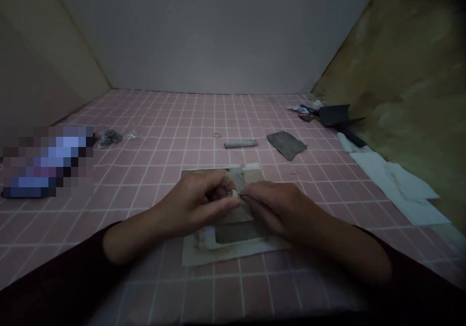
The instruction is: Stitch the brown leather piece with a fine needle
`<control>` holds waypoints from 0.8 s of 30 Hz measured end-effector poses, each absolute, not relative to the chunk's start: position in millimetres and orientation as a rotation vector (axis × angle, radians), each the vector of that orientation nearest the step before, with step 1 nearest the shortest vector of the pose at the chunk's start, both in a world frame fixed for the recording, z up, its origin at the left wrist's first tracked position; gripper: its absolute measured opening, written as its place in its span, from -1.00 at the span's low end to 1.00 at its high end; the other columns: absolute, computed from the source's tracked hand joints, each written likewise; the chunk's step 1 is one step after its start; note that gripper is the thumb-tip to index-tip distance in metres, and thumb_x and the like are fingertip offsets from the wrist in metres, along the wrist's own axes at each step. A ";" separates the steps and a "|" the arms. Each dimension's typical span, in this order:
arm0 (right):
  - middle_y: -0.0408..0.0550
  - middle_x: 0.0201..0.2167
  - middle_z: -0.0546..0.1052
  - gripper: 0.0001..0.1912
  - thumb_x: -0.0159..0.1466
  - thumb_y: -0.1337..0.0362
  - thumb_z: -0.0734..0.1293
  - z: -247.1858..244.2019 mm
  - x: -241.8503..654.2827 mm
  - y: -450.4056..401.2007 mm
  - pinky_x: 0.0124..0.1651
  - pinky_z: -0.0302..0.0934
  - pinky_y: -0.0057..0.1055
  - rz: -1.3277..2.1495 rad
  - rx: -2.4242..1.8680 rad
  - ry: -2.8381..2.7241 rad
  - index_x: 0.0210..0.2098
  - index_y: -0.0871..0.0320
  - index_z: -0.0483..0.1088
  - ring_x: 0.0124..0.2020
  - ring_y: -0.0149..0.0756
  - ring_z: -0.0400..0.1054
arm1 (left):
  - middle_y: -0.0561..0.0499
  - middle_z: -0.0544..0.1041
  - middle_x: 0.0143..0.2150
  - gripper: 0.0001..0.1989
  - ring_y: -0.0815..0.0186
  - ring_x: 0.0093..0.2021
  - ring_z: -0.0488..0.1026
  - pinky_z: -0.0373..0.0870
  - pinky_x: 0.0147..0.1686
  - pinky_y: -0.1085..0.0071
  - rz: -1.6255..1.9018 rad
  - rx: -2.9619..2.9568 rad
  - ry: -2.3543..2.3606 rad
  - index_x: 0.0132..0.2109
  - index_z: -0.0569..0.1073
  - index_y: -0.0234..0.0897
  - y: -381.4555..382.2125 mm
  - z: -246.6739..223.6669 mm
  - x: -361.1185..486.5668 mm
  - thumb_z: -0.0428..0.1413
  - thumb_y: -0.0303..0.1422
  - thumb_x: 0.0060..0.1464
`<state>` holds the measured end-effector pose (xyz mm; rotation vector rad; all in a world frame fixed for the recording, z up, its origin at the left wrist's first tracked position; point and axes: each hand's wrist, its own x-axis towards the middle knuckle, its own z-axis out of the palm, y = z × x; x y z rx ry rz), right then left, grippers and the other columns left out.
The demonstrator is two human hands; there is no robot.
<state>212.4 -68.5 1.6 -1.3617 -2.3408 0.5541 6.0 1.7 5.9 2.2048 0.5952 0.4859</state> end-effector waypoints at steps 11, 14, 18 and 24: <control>-0.23 -0.56 0.28 -0.77 0.34 0.37 0.15 7.8 213.2 -66.2 -0.42 -0.01 -0.50 0.734 -1.300 -2.313 -0.46 0.19 0.26 -0.53 -0.49 0.17 | 0.07 0.43 -0.38 -0.87 0.43 -0.38 0.39 0.29 -0.39 0.53 0.564 2.312 0.545 -0.21 0.38 -0.32 0.8 2.9 5.2 0.09 -0.33 0.17; -0.15 -0.50 0.34 -0.84 0.31 0.39 0.15 2.4 212.3 -68.1 -0.40 0.01 -0.46 0.544 -1.372 -2.329 -0.39 0.20 0.29 -0.48 -0.42 0.22 | 0.11 0.40 -0.46 -0.82 0.46 -0.47 0.36 0.25 -0.49 0.56 0.537 2.227 0.586 -0.27 0.39 -0.32 1.3 5.1 5.9 0.07 -0.27 0.18; -0.20 -0.54 0.30 -0.80 0.33 0.37 0.14 5.5 213.2 -68.2 -0.41 0.00 -0.49 0.676 -1.332 -2.337 -0.42 0.19 0.26 -0.51 -0.46 0.19 | 0.09 0.44 -0.42 -0.86 0.42 -0.42 0.38 0.28 -0.43 0.52 0.526 2.316 0.588 -0.24 0.38 -0.30 2.3 4.4 5.9 0.09 -0.30 0.17; -0.25 -0.56 0.27 -0.76 0.35 0.39 0.15 12.6 214.6 -65.9 -0.41 0.00 -0.52 0.871 -1.231 -2.319 -0.47 0.19 0.25 -0.52 -0.51 0.16 | 0.04 0.45 -0.32 -0.90 0.37 -0.32 0.40 0.30 -0.34 0.47 0.566 2.435 0.497 -0.17 0.34 -0.30 1.5 1.9 5.6 0.06 -0.37 0.18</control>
